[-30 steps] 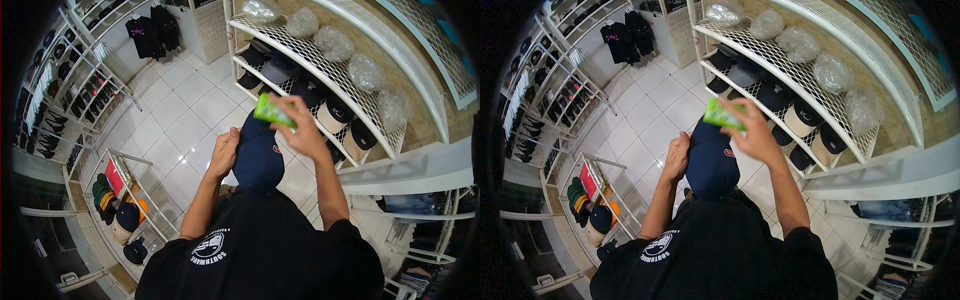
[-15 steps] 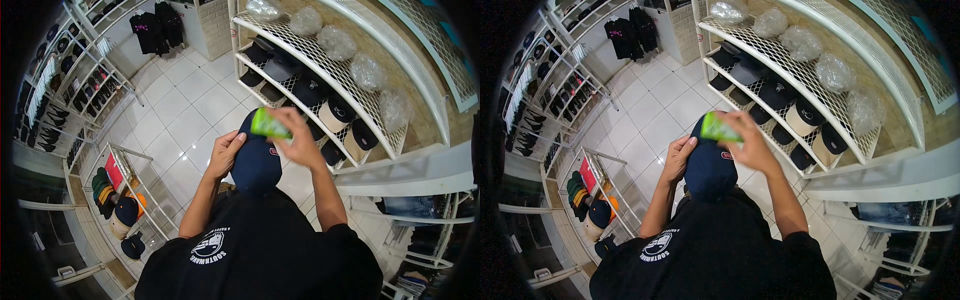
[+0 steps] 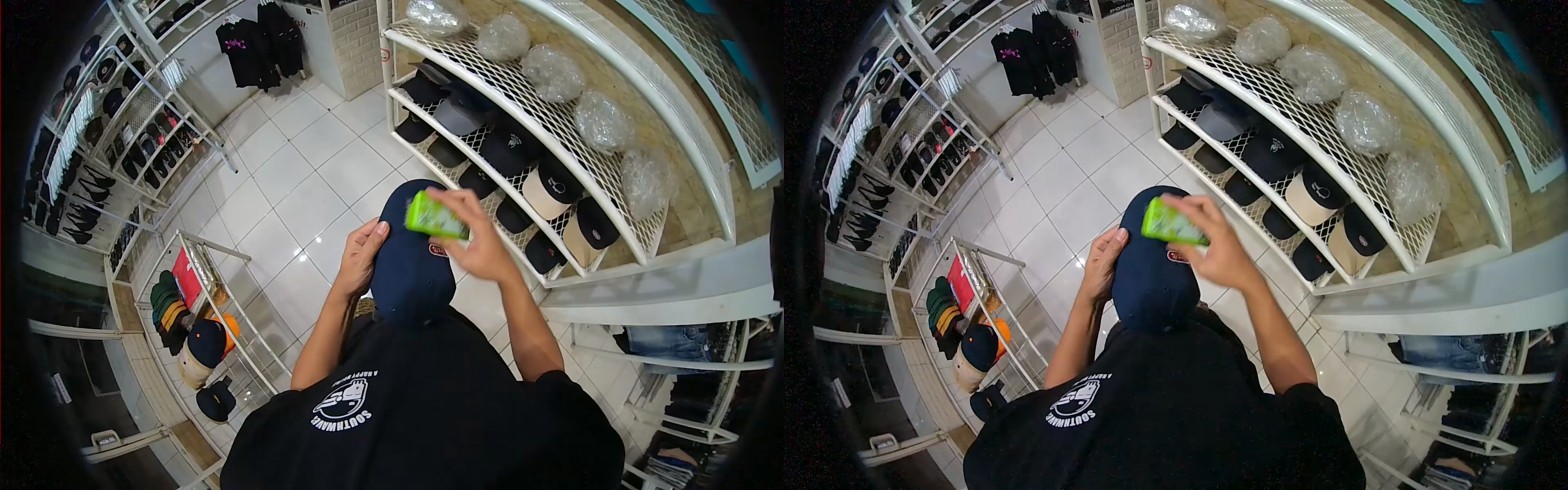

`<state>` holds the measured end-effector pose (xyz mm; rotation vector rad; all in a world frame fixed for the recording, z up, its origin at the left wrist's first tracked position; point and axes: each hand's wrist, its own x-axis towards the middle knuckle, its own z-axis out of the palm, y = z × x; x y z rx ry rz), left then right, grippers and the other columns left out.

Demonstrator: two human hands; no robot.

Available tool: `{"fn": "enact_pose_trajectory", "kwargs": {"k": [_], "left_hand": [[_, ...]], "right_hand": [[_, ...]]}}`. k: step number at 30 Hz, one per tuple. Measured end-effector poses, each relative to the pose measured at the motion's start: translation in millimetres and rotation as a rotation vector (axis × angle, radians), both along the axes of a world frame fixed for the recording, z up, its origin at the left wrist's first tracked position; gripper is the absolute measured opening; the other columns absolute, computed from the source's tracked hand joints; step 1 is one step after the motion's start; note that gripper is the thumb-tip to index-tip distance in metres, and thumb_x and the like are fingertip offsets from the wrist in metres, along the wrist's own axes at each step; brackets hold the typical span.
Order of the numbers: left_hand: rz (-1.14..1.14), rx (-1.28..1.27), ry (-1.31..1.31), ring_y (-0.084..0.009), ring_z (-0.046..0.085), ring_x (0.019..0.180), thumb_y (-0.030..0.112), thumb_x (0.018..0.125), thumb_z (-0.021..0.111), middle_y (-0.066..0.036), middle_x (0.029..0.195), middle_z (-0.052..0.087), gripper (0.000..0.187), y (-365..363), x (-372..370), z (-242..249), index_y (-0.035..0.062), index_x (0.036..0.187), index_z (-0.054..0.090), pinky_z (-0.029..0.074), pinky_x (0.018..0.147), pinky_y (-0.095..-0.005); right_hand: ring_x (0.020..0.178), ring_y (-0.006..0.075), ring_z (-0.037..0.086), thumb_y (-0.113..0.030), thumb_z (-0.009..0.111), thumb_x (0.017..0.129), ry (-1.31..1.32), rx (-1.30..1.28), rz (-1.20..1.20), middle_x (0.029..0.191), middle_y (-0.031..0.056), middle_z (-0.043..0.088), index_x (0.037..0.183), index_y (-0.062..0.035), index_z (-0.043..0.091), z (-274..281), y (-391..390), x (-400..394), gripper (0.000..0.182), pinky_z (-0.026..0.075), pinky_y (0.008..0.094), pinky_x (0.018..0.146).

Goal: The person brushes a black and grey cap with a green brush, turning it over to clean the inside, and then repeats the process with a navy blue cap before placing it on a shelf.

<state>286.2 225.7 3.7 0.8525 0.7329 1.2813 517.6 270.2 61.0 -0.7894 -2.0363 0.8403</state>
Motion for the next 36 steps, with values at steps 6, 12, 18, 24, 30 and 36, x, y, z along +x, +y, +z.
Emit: {"fn": "enact_pose_trajectory", "kwargs": {"k": [6, 12, 18, 24, 30, 36], "left_hand": [[0.018, 0.007, -0.077, -0.0102, 0.068, 0.094, 0.023, 0.108, 0.049, -0.007, 0.11, 0.071, 0.035, 0, -7, 7, -0.0048, 0.125, 0.061, 0.055, 0.083, -0.0239], [0.0, -0.017, -0.045, -0.0115, 0.068, 0.1, 0.024, 0.108, 0.05, -0.008, 0.115, 0.07, 0.037, -4, -5, 6, -0.0052, 0.13, 0.059, 0.054, 0.089, -0.025], [-0.05, -0.03, -0.015, -0.0117, 0.067, 0.102, 0.023, 0.108, 0.05, -0.009, 0.118, 0.069, 0.038, -6, -6, -6, -0.0057, 0.132, 0.058, 0.053, 0.09, -0.0253], [-0.047, -0.026, 0.043, -0.0102, 0.066, 0.099, 0.021, 0.108, 0.049, -0.008, 0.115, 0.07, 0.036, -7, -6, -3, -0.0055, 0.131, 0.059, 0.053, 0.089, -0.0244], [-0.076, 0.0, 0.057, -0.0096, 0.066, 0.097, 0.02, 0.108, 0.05, -0.007, 0.114, 0.07, 0.035, -1, -3, 0, -0.0057, 0.131, 0.059, 0.053, 0.088, -0.0243], [-0.008, 0.042, 0.019, -0.0089, 0.066, 0.098, 0.021, 0.108, 0.051, -0.005, 0.111, 0.07, 0.035, 3, -6, -2, -0.0057, 0.127, 0.061, 0.052, 0.087, -0.0227]], "right_hand": [[0.121, 0.0296, 0.056, 0.0, 0.074, 0.083, 0.048, 0.084, -0.123, 0.125, 0.015, 0.054, 0.144, -0.0101, 0.052, -10, 0, -7, 0.066, 0.044, 0.0375, 0.103], [0.124, 0.0299, 0.054, -0.004, 0.076, 0.084, 0.263, -0.075, -0.199, 0.128, 0.0152, 0.053, 0.145, -0.0099, 0.052, -30, 14, -8, 0.065, 0.042, 0.0372, 0.106], [0.121, 0.0294, 0.054, -0.002, 0.077, 0.08, 0.241, -0.158, -0.402, 0.124, 0.0131, 0.056, 0.143, -0.0134, 0.057, -26, 21, -15, 0.067, 0.042, 0.0373, 0.105], [0.116, 0.0326, 0.056, -0.006, 0.078, 0.079, 0.027, -0.114, -0.153, 0.123, 0.0152, 0.054, 0.144, -0.0165, 0.057, -9, 20, -10, 0.069, 0.044, 0.0395, 0.103], [0.115, 0.0316, 0.056, -0.003, 0.077, 0.077, -0.1, 0.081, 0.035, 0.12, 0.0152, 0.056, 0.141, -0.0131, 0.06, 16, 2, -18, 0.067, 0.042, 0.0379, 0.104], [0.115, 0.031, 0.056, -0.003, 0.076, 0.08, -0.01, 0.045, -0.085, 0.12, 0.015, 0.053, 0.144, -0.0135, 0.055, 4, 9, -21, 0.069, 0.045, 0.0383, 0.1]]}}
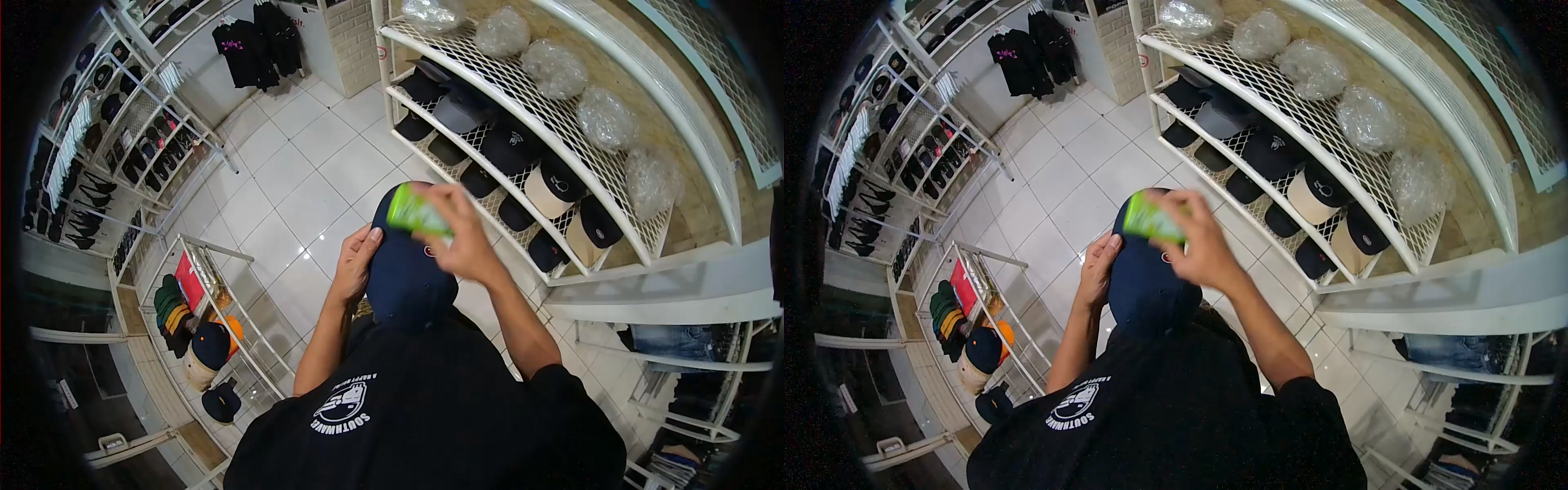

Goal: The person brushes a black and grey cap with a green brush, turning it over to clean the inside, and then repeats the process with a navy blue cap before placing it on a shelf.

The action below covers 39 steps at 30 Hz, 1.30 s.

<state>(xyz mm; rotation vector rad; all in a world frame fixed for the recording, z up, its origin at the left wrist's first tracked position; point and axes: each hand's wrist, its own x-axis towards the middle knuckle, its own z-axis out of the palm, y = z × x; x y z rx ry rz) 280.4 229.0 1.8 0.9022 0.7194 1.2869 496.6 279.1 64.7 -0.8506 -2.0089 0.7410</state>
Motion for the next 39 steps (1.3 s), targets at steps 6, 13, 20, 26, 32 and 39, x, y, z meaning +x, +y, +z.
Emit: {"fn": "enact_pose_trajectory", "kwargs": {"k": [6, 13, 20, 26, 32, 39], "left_hand": [[0.083, -0.072, -0.03, -0.0099, 0.066, 0.098, 0.024, 0.107, 0.052, -0.005, 0.111, 0.07, 0.036, -8, -2, 4, -0.0053, 0.126, 0.061, 0.053, 0.089, -0.024], [0.062, -0.078, -0.1, -0.0119, 0.068, 0.099, 0.026, 0.107, 0.052, -0.007, 0.114, 0.07, 0.037, -11, -8, -4, -0.0044, 0.128, 0.06, 0.054, 0.089, -0.0253], [0.039, -0.054, -0.197, -0.0142, 0.069, 0.099, 0.029, 0.106, 0.052, -0.009, 0.116, 0.07, 0.039, -13, -10, -1, -0.0034, 0.126, 0.06, 0.054, 0.091, -0.0264], [0.155, -0.14, -0.143, -0.0145, 0.069, 0.1, 0.029, 0.105, 0.054, -0.01, 0.115, 0.07, 0.039, -14, -6, 7, -0.0031, 0.127, 0.06, 0.056, 0.09, -0.0271], [0.103, -0.169, -0.151, -0.0137, 0.069, 0.099, 0.028, 0.105, 0.055, -0.01, 0.115, 0.07, 0.039, -10, -6, 0, -0.0034, 0.127, 0.06, 0.056, 0.087, -0.026], [0.015, -0.1, -0.063, -0.0106, 0.068, 0.095, 0.022, 0.107, 0.053, -0.007, 0.111, 0.071, 0.034, -8, -11, -6, -0.0041, 0.127, 0.062, 0.055, 0.085, -0.0241]], "right_hand": [[0.123, 0.0344, 0.053, -0.003, 0.077, 0.079, 0.177, -0.095, -0.166, 0.129, 0.0158, 0.053, 0.143, -0.0099, 0.053, -32, 15, 3, 0.069, 0.043, 0.04, 0.106], [0.128, 0.0302, 0.051, -0.004, 0.079, 0.082, 0.269, -0.215, -0.094, 0.133, 0.0143, 0.053, 0.144, -0.0101, 0.05, -46, 18, 7, 0.068, 0.04, 0.0385, 0.109], [0.135, 0.027, 0.046, -0.007, 0.077, 0.086, 0.41, -0.3, -0.098, 0.144, 0.0126, 0.049, 0.149, -0.0079, 0.041, -68, 30, 9, 0.073, 0.036, 0.0404, 0.114], [0.135, 0.0259, 0.046, 0.001, 0.073, 0.086, 0.136, -0.173, 0.047, 0.141, 0.0131, 0.048, 0.149, -0.0068, 0.042, -35, 2, 6, 0.071, 0.034, 0.0368, 0.115], [0.129, 0.0292, 0.05, 0.0, 0.076, 0.082, 0.091, -0.091, 0.003, 0.134, 0.0163, 0.052, 0.144, -0.0082, 0.051, -22, -8, -8, 0.068, 0.037, 0.0367, 0.111], [0.121, 0.0291, 0.055, -0.001, 0.078, 0.078, -0.005, -0.044, -0.143, 0.125, 0.0143, 0.057, 0.144, -0.0121, 0.055, -20, 1, -11, 0.07, 0.042, 0.0368, 0.105]]}}
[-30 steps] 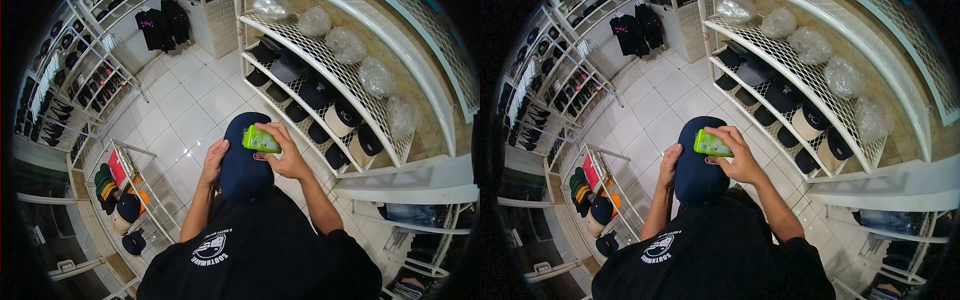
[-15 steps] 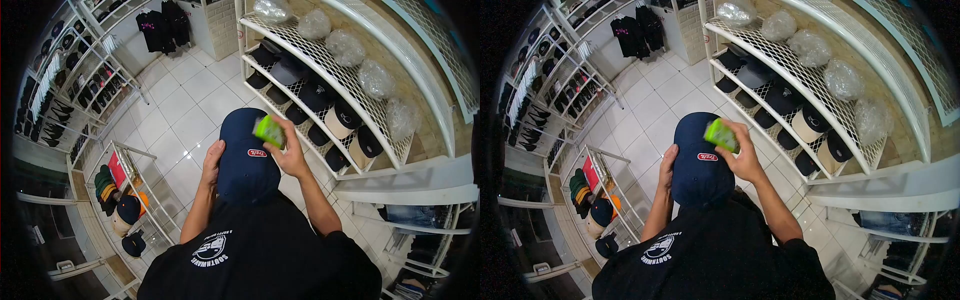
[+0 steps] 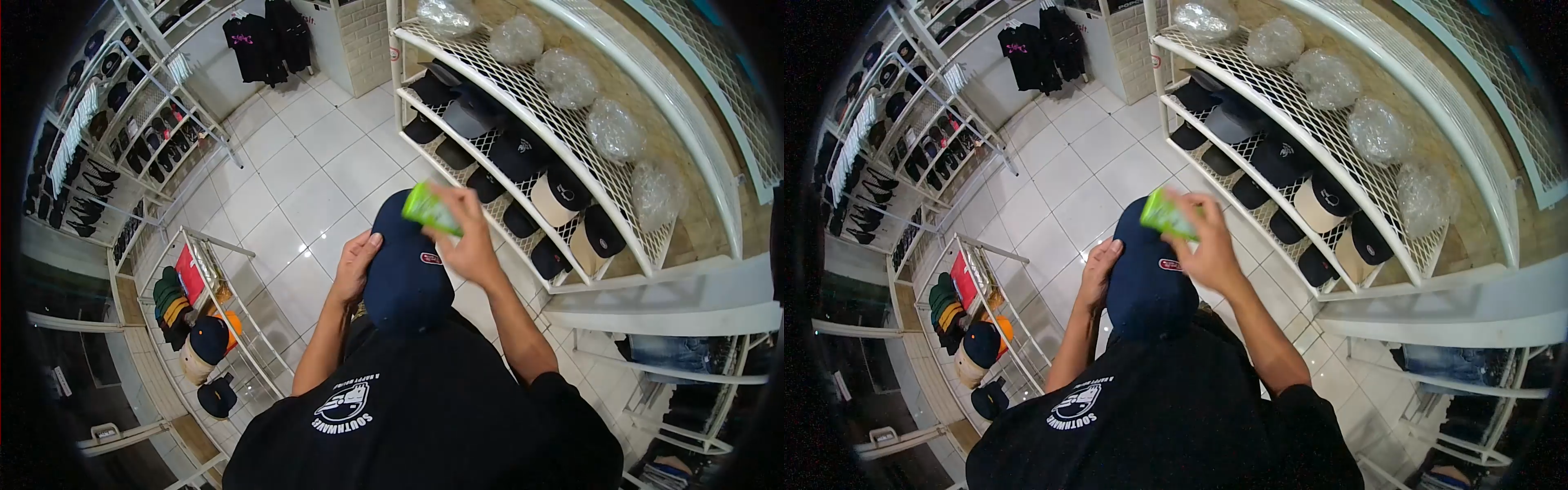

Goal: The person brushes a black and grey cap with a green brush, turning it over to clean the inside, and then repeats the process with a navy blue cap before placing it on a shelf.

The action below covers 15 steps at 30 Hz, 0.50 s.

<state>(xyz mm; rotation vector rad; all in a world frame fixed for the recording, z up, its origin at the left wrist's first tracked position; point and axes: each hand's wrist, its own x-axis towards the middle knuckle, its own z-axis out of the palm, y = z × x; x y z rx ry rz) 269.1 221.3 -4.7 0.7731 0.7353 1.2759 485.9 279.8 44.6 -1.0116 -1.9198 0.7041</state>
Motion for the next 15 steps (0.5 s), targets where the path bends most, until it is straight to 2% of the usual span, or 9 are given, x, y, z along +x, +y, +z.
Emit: {"fn": "enact_pose_trajectory", "kwargs": {"k": [1, 2, 4, 6, 8, 9, 10, 13, 15], "left_hand": [[-0.016, 0.027, 0.04, -0.0097, 0.068, 0.095, 0.021, 0.107, 0.052, -0.007, 0.111, 0.071, 0.034, 0, -2, -4, -0.0042, 0.127, 0.062, 0.054, 0.085, -0.0239], [-0.017, 0.017, 0.042, -0.0097, 0.068, 0.095, 0.021, 0.107, 0.052, -0.007, 0.111, 0.071, 0.034, -3, -3, -5, -0.0042, 0.127, 0.062, 0.054, 0.085, -0.0239], [-0.027, 0.012, 0.101, -0.0086, 0.066, 0.095, 0.021, 0.108, 0.05, -0.006, 0.112, 0.07, 0.034, -1, -1, -3, -0.0045, 0.128, 0.061, 0.054, 0.085, -0.0234], [-0.042, 0.023, 0.128, -0.0084, 0.066, 0.097, 0.021, 0.108, 0.05, -0.006, 0.112, 0.07, 0.035, -1, 2, 0, -0.0048, 0.128, 0.061, 0.053, 0.086, -0.0231], [-0.013, 0.048, 0.114, -0.0086, 0.066, 0.097, 0.021, 0.108, 0.05, -0.006, 0.111, 0.07, 0.035, 2, 2, -4, -0.0049, 0.128, 0.061, 0.053, 0.086, -0.0232], [-0.007, 0.04, 0.116, -0.0086, 0.066, 0.097, 0.021, 0.108, 0.05, -0.006, 0.111, 0.07, 0.035, -2, 1, -7, -0.0049, 0.128, 0.061, 0.053, 0.086, -0.0232], [-0.009, 0.029, 0.094, -0.0091, 0.066, 0.098, 0.021, 0.108, 0.049, -0.006, 0.112, 0.07, 0.035, -4, -1, -9, -0.0049, 0.129, 0.06, 0.053, 0.087, -0.0233], [0.012, 0.018, 0.017, -0.0101, 0.066, 0.099, 0.022, 0.109, 0.049, -0.008, 0.114, 0.07, 0.037, -5, -2, -2, -0.005, 0.131, 0.058, 0.053, 0.089, -0.0238], [0.065, 0.04, 0.007, -0.0117, 0.067, 0.102, 0.024, 0.109, 0.047, -0.009, 0.117, 0.07, 0.039, -5, -4, -3, -0.0053, 0.133, 0.056, 0.053, 0.092, -0.0253]], "right_hand": [[0.118, 0.0292, 0.056, -0.001, 0.078, 0.078, -0.109, 0.096, 0.154, 0.123, 0.0149, 0.056, 0.145, -0.0135, 0.055, 13, -7, -2, 0.072, 0.043, 0.036, 0.103], [0.115, 0.0304, 0.057, -0.002, 0.079, 0.077, -0.107, 0.111, 0.185, 0.121, 0.015, 0.055, 0.145, -0.0151, 0.056, 11, -6, -4, 0.073, 0.044, 0.0373, 0.103], [0.114, 0.0322, 0.057, -0.002, 0.079, 0.077, 0.057, -0.104, 0.026, 0.12, 0.0148, 0.055, 0.143, -0.0157, 0.058, 10, 12, -4, 0.071, 0.044, 0.0397, 0.103], [0.115, 0.0341, 0.056, -0.006, 0.075, 0.081, 0.05, -0.078, -0.086, 0.121, 0.0152, 0.054, 0.145, -0.0189, 0.056, 0, 15, -5, 0.068, 0.046, 0.0412, 0.099], [0.112, 0.0355, 0.057, -0.007, 0.075, 0.082, -0.126, 0.159, 0.071, 0.12, 0.0155, 0.054, 0.145, -0.0171, 0.055, 13, -1, -13, 0.067, 0.047, 0.0396, 0.098], [0.111, 0.035, 0.057, -0.007, 0.076, 0.082, -0.117, 0.167, 0.274, 0.119, 0.0153, 0.055, 0.144, -0.0153, 0.055, 16, -1, -12, 0.066, 0.047, 0.0387, 0.098], [0.111, 0.035, 0.057, -0.007, 0.076, 0.082, -0.113, 0.164, 0.277, 0.119, 0.0153, 0.055, 0.144, -0.0153, 0.055, 13, 4, -10, 0.066, 0.047, 0.0387, 0.098], [0.115, 0.0316, 0.056, -0.005, 0.075, 0.083, 0.147, -0.127, 0.025, 0.12, 0.0149, 0.055, 0.143, -0.0141, 0.056, -3, 28, -5, 0.064, 0.046, 0.0388, 0.099], [0.115, 0.0317, 0.056, -0.005, 0.076, 0.082, 0.145, -0.116, 0.03, 0.121, 0.015, 0.054, 0.143, -0.0139, 0.056, -9, 17, -10, 0.065, 0.045, 0.0386, 0.1]]}}
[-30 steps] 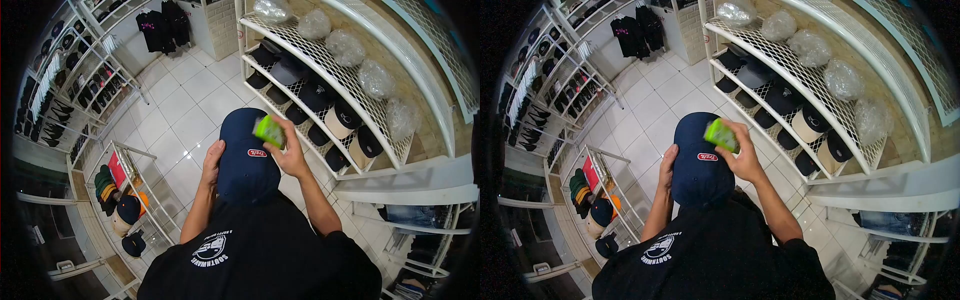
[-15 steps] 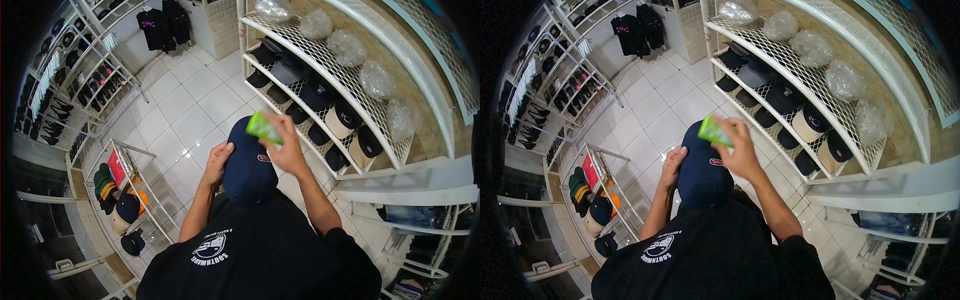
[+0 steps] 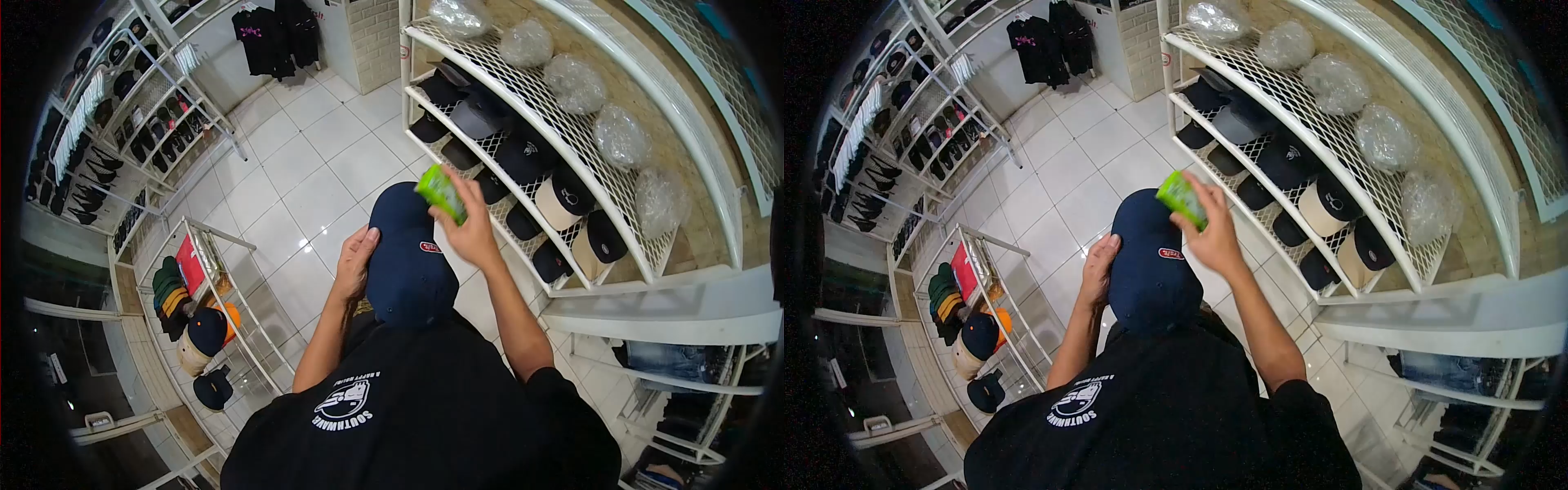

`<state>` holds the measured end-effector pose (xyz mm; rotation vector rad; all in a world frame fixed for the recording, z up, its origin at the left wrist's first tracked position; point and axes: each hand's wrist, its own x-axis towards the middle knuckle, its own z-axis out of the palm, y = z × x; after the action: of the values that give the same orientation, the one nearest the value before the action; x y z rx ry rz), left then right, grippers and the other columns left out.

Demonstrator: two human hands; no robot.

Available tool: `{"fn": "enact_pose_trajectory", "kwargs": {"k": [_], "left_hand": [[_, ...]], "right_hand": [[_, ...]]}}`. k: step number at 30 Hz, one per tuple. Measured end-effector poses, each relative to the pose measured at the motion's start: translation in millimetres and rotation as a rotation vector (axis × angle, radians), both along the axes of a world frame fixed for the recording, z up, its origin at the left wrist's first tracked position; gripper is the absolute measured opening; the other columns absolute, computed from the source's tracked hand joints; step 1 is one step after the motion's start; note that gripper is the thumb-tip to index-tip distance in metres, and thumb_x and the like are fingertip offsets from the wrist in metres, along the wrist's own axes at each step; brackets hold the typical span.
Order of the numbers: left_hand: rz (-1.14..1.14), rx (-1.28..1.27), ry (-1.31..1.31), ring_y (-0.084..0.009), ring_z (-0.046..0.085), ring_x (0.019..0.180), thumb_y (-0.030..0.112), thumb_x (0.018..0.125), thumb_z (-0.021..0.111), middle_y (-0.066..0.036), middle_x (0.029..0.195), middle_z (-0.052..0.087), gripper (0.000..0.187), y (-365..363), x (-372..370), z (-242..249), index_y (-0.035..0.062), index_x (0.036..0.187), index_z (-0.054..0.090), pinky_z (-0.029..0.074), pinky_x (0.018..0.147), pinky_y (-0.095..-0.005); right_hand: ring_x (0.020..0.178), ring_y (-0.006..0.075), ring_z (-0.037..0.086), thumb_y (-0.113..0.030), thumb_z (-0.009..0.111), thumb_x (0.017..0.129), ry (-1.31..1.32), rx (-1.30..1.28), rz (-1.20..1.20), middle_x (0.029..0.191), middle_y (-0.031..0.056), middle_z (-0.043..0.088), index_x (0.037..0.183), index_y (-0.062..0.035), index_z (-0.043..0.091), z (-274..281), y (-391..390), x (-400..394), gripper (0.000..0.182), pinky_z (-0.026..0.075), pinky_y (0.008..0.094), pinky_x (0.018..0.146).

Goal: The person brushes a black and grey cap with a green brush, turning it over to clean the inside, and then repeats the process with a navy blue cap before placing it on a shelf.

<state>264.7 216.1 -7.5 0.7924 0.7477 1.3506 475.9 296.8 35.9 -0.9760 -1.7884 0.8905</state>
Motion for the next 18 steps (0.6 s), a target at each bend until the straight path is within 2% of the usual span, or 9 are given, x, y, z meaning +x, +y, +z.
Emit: {"fn": "enact_pose_trajectory", "kwargs": {"k": [1, 3, 5, 7, 9, 11, 13, 14, 18], "left_hand": [[0.009, 0.006, 0.001, -0.0117, 0.067, 0.102, 0.024, 0.109, 0.047, -0.009, 0.117, 0.07, 0.039, 2, -3, -3, -0.0053, 0.133, 0.056, 0.053, 0.092, -0.0253], [-0.006, 0.029, 0.045, -0.0121, 0.067, 0.105, 0.025, 0.109, 0.048, -0.009, 0.119, 0.069, 0.039, -1, -6, -8, -0.0051, 0.133, 0.056, 0.053, 0.093, -0.026], [-0.027, 0.014, 0.001, -0.0125, 0.066, 0.107, 0.024, 0.109, 0.048, -0.009, 0.122, 0.068, 0.039, -4, -12, -5, -0.0049, 0.134, 0.055, 0.052, 0.095, -0.026], [-0.05, 0.008, -0.041, -0.0129, 0.065, 0.11, 0.024, 0.109, 0.047, -0.01, 0.124, 0.067, 0.04, -7, -11, -2, -0.0047, 0.136, 0.054, 0.051, 0.096, -0.0259], [0.103, 0.034, -0.06, -0.0142, 0.063, 0.114, 0.023, 0.109, 0.047, -0.01, 0.13, 0.064, 0.041, -5, -5, 1, -0.0041, 0.14, 0.05, 0.05, 0.099, -0.0266], [0.149, 0.034, -0.041, -0.0152, 0.063, 0.116, 0.024, 0.109, 0.047, -0.011, 0.134, 0.063, 0.044, -7, 0, 3, -0.0037, 0.143, 0.047, 0.049, 0.101, -0.028], [0.109, -0.051, -0.108, -0.0155, 0.062, 0.117, 0.022, 0.108, 0.051, -0.01, 0.134, 0.062, 0.044, -7, 7, 17, -0.0033, 0.143, 0.047, 0.049, 0.102, -0.0281], [0.108, -0.046, -0.11, -0.0155, 0.062, 0.117, 0.022, 0.108, 0.051, -0.01, 0.134, 0.062, 0.044, -7, 7, 15, -0.0033, 0.143, 0.047, 0.049, 0.102, -0.0281], [-0.019, -0.04, 0.161, -0.0139, 0.066, 0.105, 0.012, 0.095, 0.069, -0.01, 0.122, 0.068, 0.047, 1, -6, 7, -0.0024, 0.136, 0.052, 0.053, 0.094, -0.0274]], "right_hand": [[0.115, 0.0317, 0.056, -0.004, 0.077, 0.082, 0.005, 0.012, 0.002, 0.121, 0.0151, 0.054, 0.143, -0.0138, 0.056, -1, -6, -4, 0.065, 0.045, 0.0384, 0.1], [0.118, 0.0314, 0.055, -0.002, 0.079, 0.08, -0.052, 0.137, 0.214, 0.122, 0.0156, 0.054, 0.146, -0.0141, 0.052, 2, -15, -5, 0.072, 0.043, 0.0374, 0.103], [0.129, 0.03, 0.052, 0.0, 0.076, 0.082, 0.007, 0.059, 0.1, 0.135, 0.0159, 0.053, 0.148, -0.0115, 0.047, -14, 3, 2, 0.073, 0.039, 0.0383, 0.111], [0.13, 0.0285, 0.052, 0.001, 0.074, 0.085, 0.02, -0.042, 0.003, 0.141, 0.0163, 0.053, 0.15, -0.0064, 0.043, -30, 13, 6, 0.073, 0.039, 0.0383, 0.111], [0.116, 0.023, 0.06, -0.003, 0.076, 0.087, 0.433, -0.063, -0.01, 0.127, 0.0138, 0.06, 0.15, -0.0015, 0.043, -36, 17, 4, 0.07, 0.046, 0.0341, 0.102], [0.117, 0.021, 0.06, -0.006, 0.075, 0.09, 0.601, -0.219, 0.088, 0.135, 0.0138, 0.058, 0.15, 0.0015, 0.041, -31, 6, 9, 0.07, 0.045, 0.0314, 0.102], [0.118, 0.02, 0.06, -0.009, 0.076, 0.089, 0.892, -0.53, 0.152, 0.135, 0.0126, 0.059, 0.148, 0.0033, 0.045, -53, 11, 9, 0.068, 0.044, 0.0308, 0.104], [0.118, 0.02, 0.06, -0.009, 0.076, 0.089, 0.89, -0.526, 0.152, 0.135, 0.0126, 0.059, 0.148, 0.0033, 0.045, -57, 13, 13, 0.068, 0.044, 0.0308, 0.104], [0.118, 0.0193, 0.06, -0.009, 0.077, 0.086, 0.661, -0.45, 0.304, 0.132, 0.0117, 0.061, 0.143, 0.0049, 0.05, -24, 13, 19, 0.066, 0.043, 0.0303, 0.105]]}}
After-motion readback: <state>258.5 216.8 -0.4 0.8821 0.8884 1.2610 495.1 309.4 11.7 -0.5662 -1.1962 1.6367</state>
